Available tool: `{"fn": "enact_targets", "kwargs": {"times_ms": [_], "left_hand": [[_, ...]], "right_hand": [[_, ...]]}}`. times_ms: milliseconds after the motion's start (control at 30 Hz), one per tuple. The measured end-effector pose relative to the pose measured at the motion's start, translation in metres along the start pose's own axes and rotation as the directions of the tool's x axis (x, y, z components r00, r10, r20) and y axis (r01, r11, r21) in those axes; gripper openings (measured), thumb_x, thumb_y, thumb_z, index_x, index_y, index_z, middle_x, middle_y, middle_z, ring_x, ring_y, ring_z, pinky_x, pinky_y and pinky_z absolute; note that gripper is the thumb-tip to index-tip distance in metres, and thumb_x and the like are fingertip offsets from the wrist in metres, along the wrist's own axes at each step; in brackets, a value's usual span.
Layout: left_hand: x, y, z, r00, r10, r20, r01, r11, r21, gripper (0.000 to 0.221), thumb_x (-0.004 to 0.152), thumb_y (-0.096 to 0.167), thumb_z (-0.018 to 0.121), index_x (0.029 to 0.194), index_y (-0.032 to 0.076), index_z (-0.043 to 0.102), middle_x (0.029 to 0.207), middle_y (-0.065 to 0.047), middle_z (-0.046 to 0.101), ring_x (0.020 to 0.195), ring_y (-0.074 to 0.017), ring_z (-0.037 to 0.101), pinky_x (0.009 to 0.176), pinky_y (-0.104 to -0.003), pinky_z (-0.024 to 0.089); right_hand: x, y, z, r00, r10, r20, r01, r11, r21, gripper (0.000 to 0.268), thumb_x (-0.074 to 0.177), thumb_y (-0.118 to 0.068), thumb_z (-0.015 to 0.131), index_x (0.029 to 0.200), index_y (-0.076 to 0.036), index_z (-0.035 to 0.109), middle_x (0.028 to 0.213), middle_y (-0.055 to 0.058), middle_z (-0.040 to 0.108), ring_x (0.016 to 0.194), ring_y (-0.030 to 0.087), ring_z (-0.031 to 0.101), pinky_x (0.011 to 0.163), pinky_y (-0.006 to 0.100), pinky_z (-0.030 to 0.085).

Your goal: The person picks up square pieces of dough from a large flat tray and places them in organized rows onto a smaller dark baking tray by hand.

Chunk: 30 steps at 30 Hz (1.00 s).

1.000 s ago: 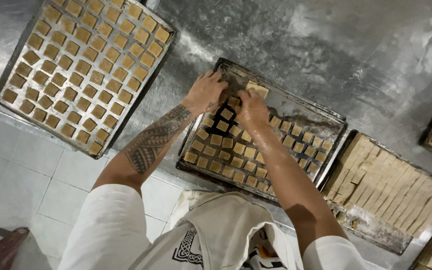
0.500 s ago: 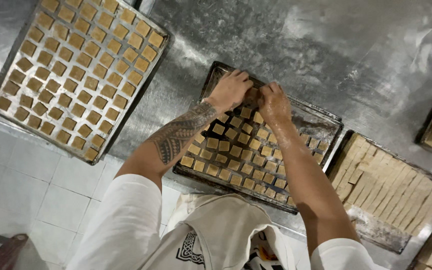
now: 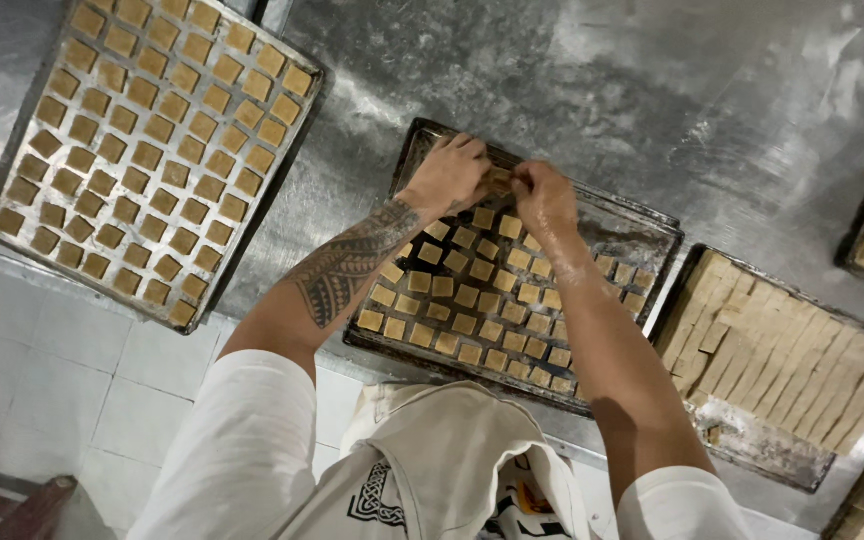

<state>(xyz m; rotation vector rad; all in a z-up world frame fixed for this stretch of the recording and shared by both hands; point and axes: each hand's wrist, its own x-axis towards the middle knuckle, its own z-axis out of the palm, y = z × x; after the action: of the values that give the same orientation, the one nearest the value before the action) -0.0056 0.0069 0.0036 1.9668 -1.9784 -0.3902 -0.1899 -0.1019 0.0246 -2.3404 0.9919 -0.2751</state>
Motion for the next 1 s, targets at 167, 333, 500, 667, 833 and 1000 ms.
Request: {"fn": "enact_targets", "kwargs": {"times_ms": [167,333,500,667,833,1000], "left_hand": [[0.003,0.003,0.002,0.987,-0.158,0.011,0.159,0.982,-0.104,0.023,0.097,0.028,0.066,0.107,0.009,0.075,0.107,-0.009,0.069,0.1,-0.0261,0.065,0.095,-0.042,0.052],[0.009,0.018,-0.017,0.902,-0.304,-0.306,0.126,0.864,-0.487,0.019,0.097,0.02,0.067,0.102,0.003,0.071,0.093,-0.012,0.073,0.077,-0.0225,0.069,0.072,-0.036,0.057],[0.024,0.092,-0.021,0.924,-0.375,-0.079,0.304,0.842,-0.445,0.023,0.097,0.025,0.067,0.106,0.004,0.065,0.093,-0.014,0.074,0.079,-0.0245,0.07,0.071,-0.04,0.056],[0.078,0.184,0.027,0.955,-0.199,0.219,0.278,0.854,-0.44,0.024,0.093,0.03,0.067,0.109,0.013,0.07,0.102,-0.009,0.075,0.089,-0.0258,0.071,0.08,-0.04,0.056],[0.127,0.232,0.084,0.993,-0.028,0.119,0.084,0.864,-0.496,0.033,0.094,0.032,0.073,0.113,0.005,0.07,0.109,-0.016,0.075,0.102,-0.0332,0.073,0.09,-0.043,0.057],[0.15,0.227,0.106,0.997,-0.056,0.055,0.069,0.961,-0.266,0.041,0.087,0.023,0.077,0.122,0.004,0.068,0.119,-0.018,0.067,0.116,-0.0375,0.061,0.103,-0.047,0.049]], "right_hand": [[-0.007,0.012,-0.02,0.948,0.314,0.057,-0.317,0.903,0.291,0.023,0.1,-0.024,0.07,0.11,-0.004,0.07,0.1,0.014,0.075,0.088,0.026,0.07,0.078,0.041,0.057],[-0.05,0.059,-0.078,0.922,0.384,-0.04,-0.333,0.843,0.423,0.023,0.095,-0.021,0.071,0.112,-0.005,0.069,0.099,0.009,0.074,0.085,0.02,0.072,0.07,0.038,0.059],[-0.108,0.137,-0.167,0.896,0.356,-0.267,-0.347,0.934,0.082,0.023,0.099,-0.023,0.071,0.108,-0.001,0.071,0.098,0.014,0.075,0.091,0.029,0.071,0.077,0.044,0.057],[-0.125,0.154,-0.21,0.901,0.433,0.0,-0.433,0.901,0.022,0.027,0.102,-0.029,0.065,0.11,-0.003,0.07,0.101,0.016,0.074,0.088,0.028,0.072,0.08,0.041,0.059],[-0.109,0.152,-0.207,0.812,0.447,0.375,-0.466,0.884,-0.046,0.033,0.099,-0.037,0.068,0.108,-0.005,0.07,0.105,0.015,0.073,0.09,0.027,0.069,0.083,0.043,0.055],[-0.099,0.191,-0.188,0.955,0.246,0.163,-0.228,0.966,-0.118,0.029,0.096,-0.014,0.068,0.124,-0.007,0.067,0.114,0.016,0.072,0.097,0.029,0.072,0.09,0.043,0.059]]}}
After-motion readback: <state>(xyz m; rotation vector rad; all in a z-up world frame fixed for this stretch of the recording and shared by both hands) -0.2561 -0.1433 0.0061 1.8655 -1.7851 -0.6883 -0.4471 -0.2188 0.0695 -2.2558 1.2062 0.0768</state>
